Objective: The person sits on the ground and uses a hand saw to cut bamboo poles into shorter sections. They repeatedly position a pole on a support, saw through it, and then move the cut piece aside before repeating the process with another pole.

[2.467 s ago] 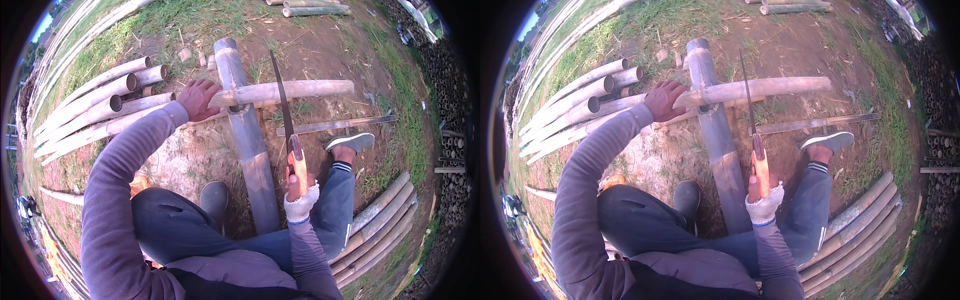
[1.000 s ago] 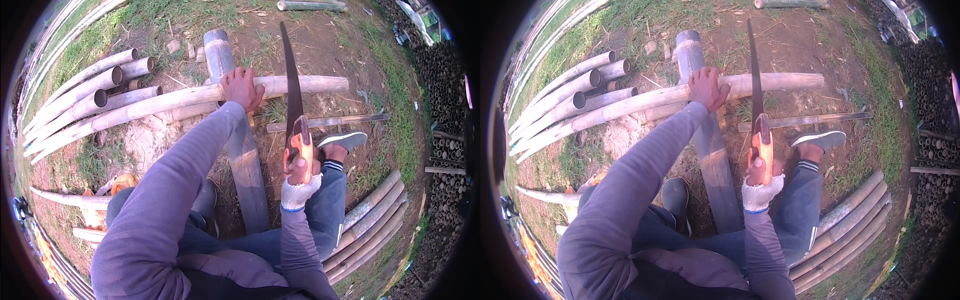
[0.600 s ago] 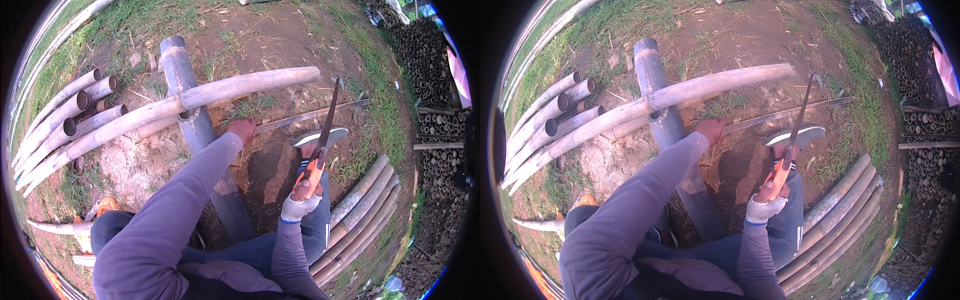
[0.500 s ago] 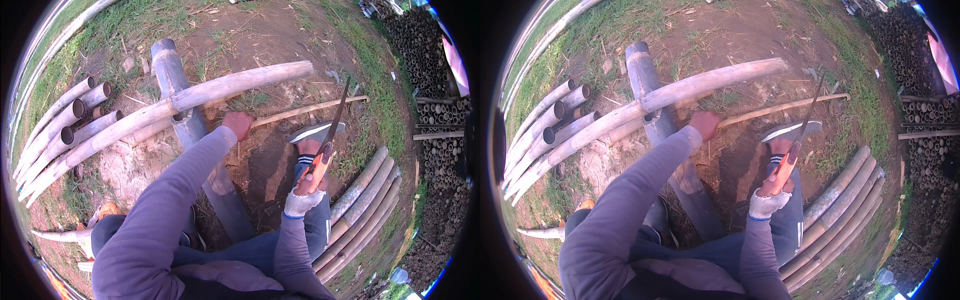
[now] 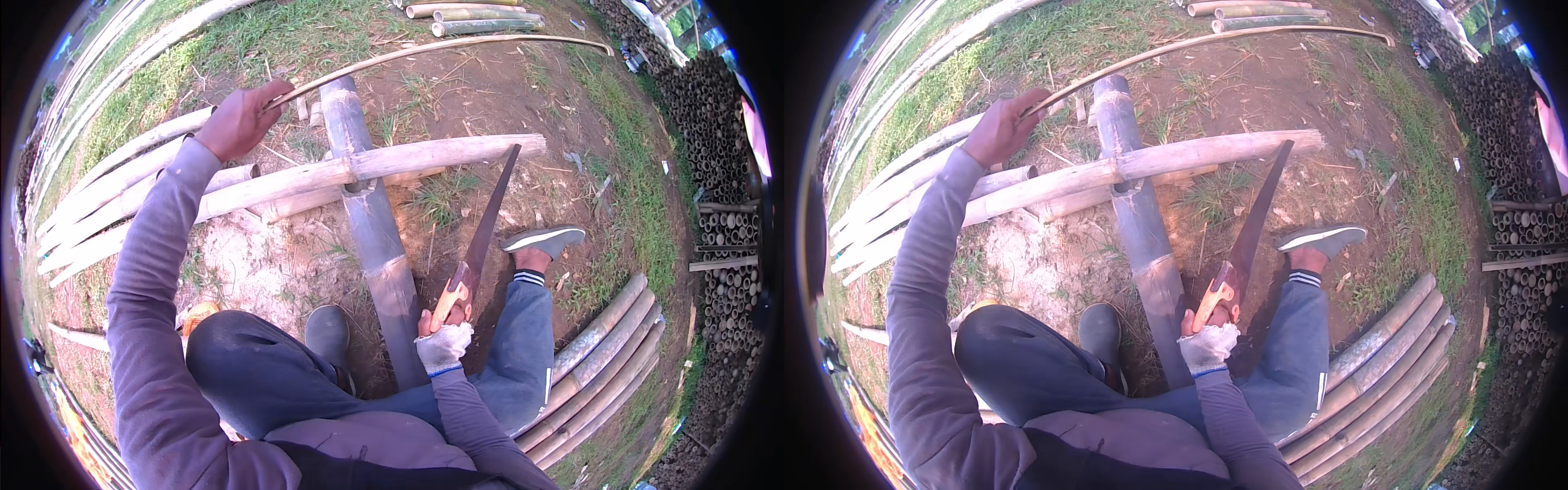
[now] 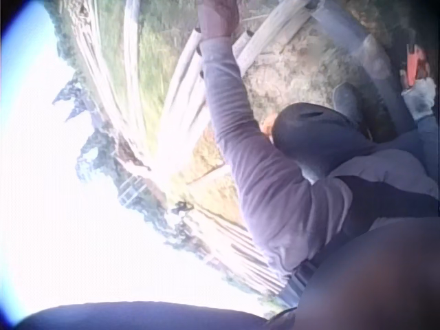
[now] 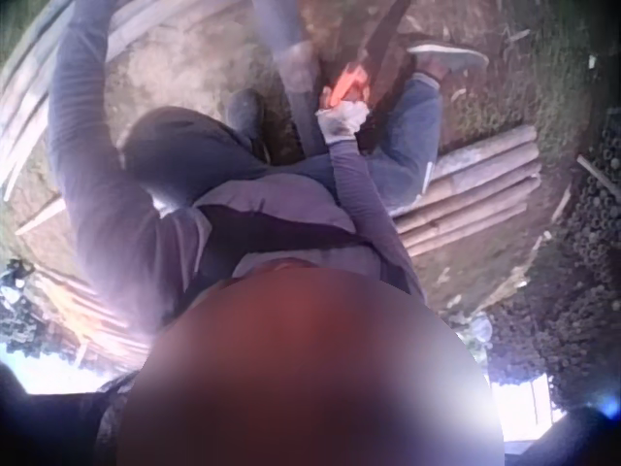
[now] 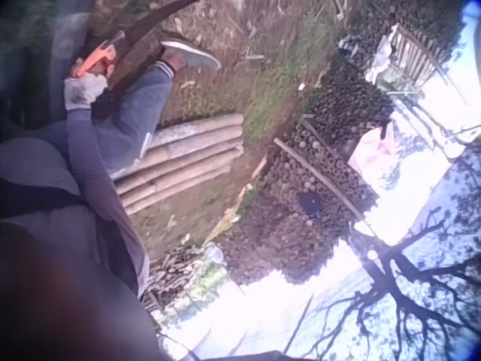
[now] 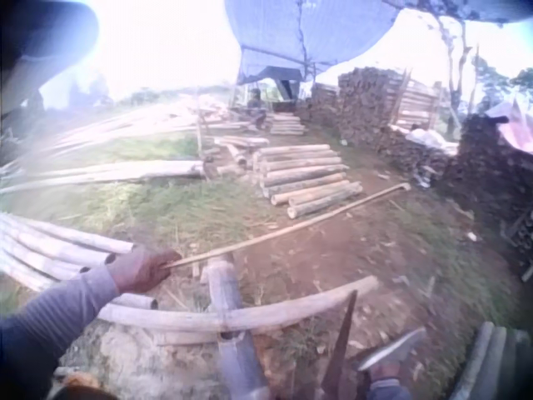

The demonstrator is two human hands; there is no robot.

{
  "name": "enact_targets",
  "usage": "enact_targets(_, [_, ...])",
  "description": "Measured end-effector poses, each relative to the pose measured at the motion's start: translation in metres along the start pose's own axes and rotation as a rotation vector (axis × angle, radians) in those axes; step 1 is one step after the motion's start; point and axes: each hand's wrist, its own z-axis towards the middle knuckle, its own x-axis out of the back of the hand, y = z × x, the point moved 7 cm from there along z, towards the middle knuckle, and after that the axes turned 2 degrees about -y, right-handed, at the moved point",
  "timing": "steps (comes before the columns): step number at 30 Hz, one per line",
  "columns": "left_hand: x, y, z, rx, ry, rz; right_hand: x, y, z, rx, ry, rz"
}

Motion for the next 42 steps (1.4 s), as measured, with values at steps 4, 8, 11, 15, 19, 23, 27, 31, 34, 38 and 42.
enact_targets(4, [0.004, -0.069, -0.115, -0.011, 0.200, 0.078, -0.024, 0.033, -0.009, -0.186, -0.240, -0.273])
enact_targets(8, [-0.029, -0.120, -0.214, 0.083, 0.165, 0.064, -0.041, 0.060, -0.008, -0.434, -0.596, -0.303])
enact_targets(11, [-0.042, -0.145, -0.267, 0.109, 0.129, 0.091, -0.046, 0.066, 0.006, -0.419, -0.640, -0.343])
enact_targets(15, [-0.045, -0.174, -0.305, 0.107, 0.078, 0.138, -0.034, 0.097, 0.125, -0.248, 0.028, 0.054])
enact_targets(19, [-0.032, -0.201, -0.322, 0.149, -0.030, 0.199, -0.026, 0.123, 0.286, -0.634, 0.212, 0.951])
enact_targets(23, [-0.019, -0.223, -0.329, 0.080, 0.058, 0.266, -0.047, 0.105, 0.362, -0.671, 0.052, 1.367])
enact_targets(27, [-0.013, -0.260, -0.346, 0.100, -0.018, 0.348, -0.062, 0.112, 0.381, -0.743, 0.142, 1.509])
enact_targets(31, [-0.005, -0.287, -0.355, 0.241, -0.038, 0.478, -0.083, 0.098, 0.367, -0.724, -0.077, 1.413])
enact_targets(34, [0.008, -0.327, -0.377, 0.408, -0.045, 0.658, -0.110, 0.057, 0.347, -0.675, -0.309, 1.153])
enact_targets(38, [0.012, -0.374, -0.393, 0.756, -0.058, 0.733, -0.129, 0.052, 0.337, -0.622, -0.450, 0.849])
enact_targets(42, [0.004, -0.395, -0.408, 1.026, 0.058, 0.680, -0.145, 0.034, 0.344, -0.503, -0.457, 0.596])
